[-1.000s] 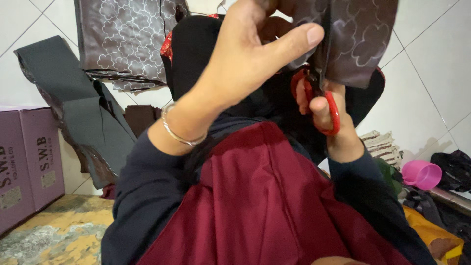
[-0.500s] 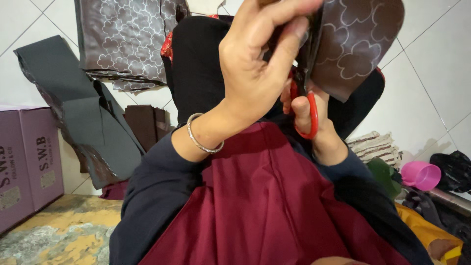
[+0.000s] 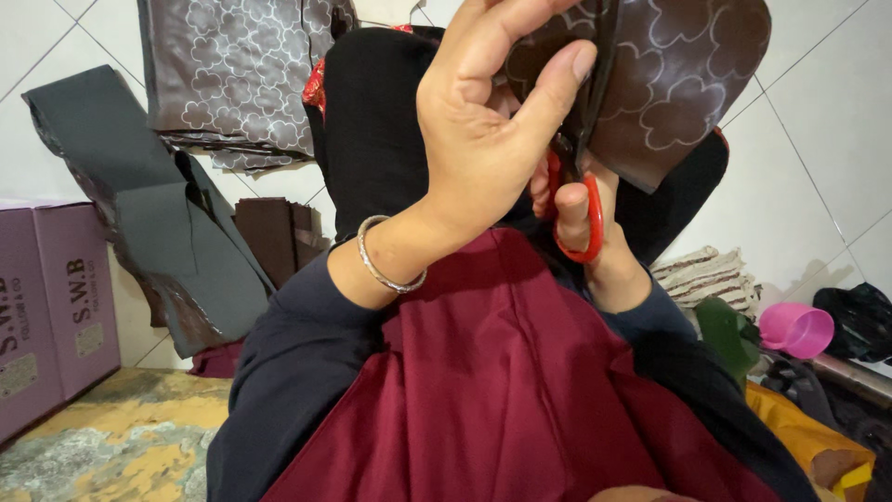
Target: The person uses red-handled scissors to cut a brown patterned fabric into small flower-shaped pieces. They hold the fabric with one hand and cut along the pattern with the other, occasionally adjusting the fabric orientation.
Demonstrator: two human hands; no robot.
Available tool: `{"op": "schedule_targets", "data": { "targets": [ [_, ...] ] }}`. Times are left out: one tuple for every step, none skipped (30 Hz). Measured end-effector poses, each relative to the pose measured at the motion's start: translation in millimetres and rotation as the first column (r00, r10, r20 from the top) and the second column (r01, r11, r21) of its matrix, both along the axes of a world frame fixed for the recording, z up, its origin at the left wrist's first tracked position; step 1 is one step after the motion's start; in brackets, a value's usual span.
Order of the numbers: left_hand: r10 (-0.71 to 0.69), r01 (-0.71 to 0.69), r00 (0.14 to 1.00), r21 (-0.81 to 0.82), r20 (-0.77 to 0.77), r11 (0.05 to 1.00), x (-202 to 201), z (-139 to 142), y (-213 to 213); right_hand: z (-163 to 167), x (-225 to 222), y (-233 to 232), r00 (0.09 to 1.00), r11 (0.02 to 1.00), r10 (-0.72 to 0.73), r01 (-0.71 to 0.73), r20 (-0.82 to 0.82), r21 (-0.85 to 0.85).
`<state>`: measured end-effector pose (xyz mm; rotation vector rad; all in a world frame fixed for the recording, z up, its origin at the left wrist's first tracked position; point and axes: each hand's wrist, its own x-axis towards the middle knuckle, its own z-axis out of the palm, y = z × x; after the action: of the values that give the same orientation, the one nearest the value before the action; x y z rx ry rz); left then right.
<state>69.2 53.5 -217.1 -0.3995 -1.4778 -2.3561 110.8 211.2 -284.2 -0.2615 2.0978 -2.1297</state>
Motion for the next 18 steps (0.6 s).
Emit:
{"op": "schedule_targets", "data": {
  "targets": [
    [-0.008,0.008,1.0,-0.008,0.011,1.0,0,1,-2,0,0,0,1.0,1.0,0.004,-0.004,0.008,0.009],
    [-0.018,0.019,0.998,-0.01,0.053,1.0,-1,2,-3,1,0,1,1.0,1.0,0.008,-0.009,0.017,0.018],
    [-0.029,0.03,0.995,-0.012,0.095,0.999,-1,3,-4,1,1,2,1.0,1.0,0.014,-0.015,0.026,0.027],
    [-0.044,0.045,0.985,-0.005,0.166,0.999,-1,4,-5,2,1,3,1.0,0.999,0.014,-0.014,0.021,0.037],
    [-0.046,0.047,0.986,-0.003,0.16,0.999,-2,5,-5,1,2,4,1.0,0.999,0.013,-0.013,0.015,0.047],
    [-0.048,0.049,0.987,-0.002,0.155,0.999,-2,5,-5,0,2,6,1.0,0.998,0.011,-0.012,0.009,0.057],
    [-0.038,0.038,0.997,-0.005,0.072,0.999,-3,5,-5,-2,3,8,1.0,0.999,0.011,-0.012,0.022,0.05],
    [-0.035,0.035,0.999,-0.007,0.031,0.999,-3,5,-5,-4,4,10,0.999,0.999,0.012,-0.013,0.036,0.044],
    [-0.032,0.032,0.999,-0.01,-0.011,0.999,-4,4,-5,-7,5,12,0.999,0.999,0.012,-0.014,0.048,0.038],
    [-0.036,0.035,0.999,-0.014,-0.013,0.999,-4,3,-6,-9,5,13,0.999,0.999,0.015,-0.018,0.048,0.047],
    [-0.04,0.04,0.999,-0.019,-0.013,0.999,-4,2,-6,-11,5,15,0.999,0.998,0.02,-0.022,0.048,0.056],
    [-0.045,0.044,0.999,-0.024,-0.013,0.999,-4,1,-7,-12,5,15,0.999,0.997,0.024,-0.027,0.048,0.065],
    [-0.052,0.051,0.999,-0.029,-0.012,0.998,-4,0,-8,-11,5,15,0.998,0.998,0.031,-0.034,0.058,0.058],
    [-0.055,0.054,0.998,-0.032,-0.006,0.998,-5,-1,-9,-9,4,14,0.997,0.998,0.037,-0.04,0.067,0.051],
    [-0.057,0.057,0.998,-0.035,0.0,0.998,-5,-1,-10,-4,4,13,0.996,0.998,0.044,-0.047,0.076,0.043],
    [-0.055,0.055,0.998,-0.037,0.01,0.998,-7,-2,-12,2,4,11,0.993,0.996,0.073,-0.077,0.091,0.043],
    [-0.057,0.058,0.998,-0.041,0.021,0.997,-9,-2,-13,9,4,10,0.989,0.993,0.101,-0.106,0.107,0.042],
    [-0.06,0.061,0.998,-0.045,0.031,0.997,-11,-1,-15,18,5,9,0.984,0.99,0.129,-0.134,0.123,0.04]
  ]
}}
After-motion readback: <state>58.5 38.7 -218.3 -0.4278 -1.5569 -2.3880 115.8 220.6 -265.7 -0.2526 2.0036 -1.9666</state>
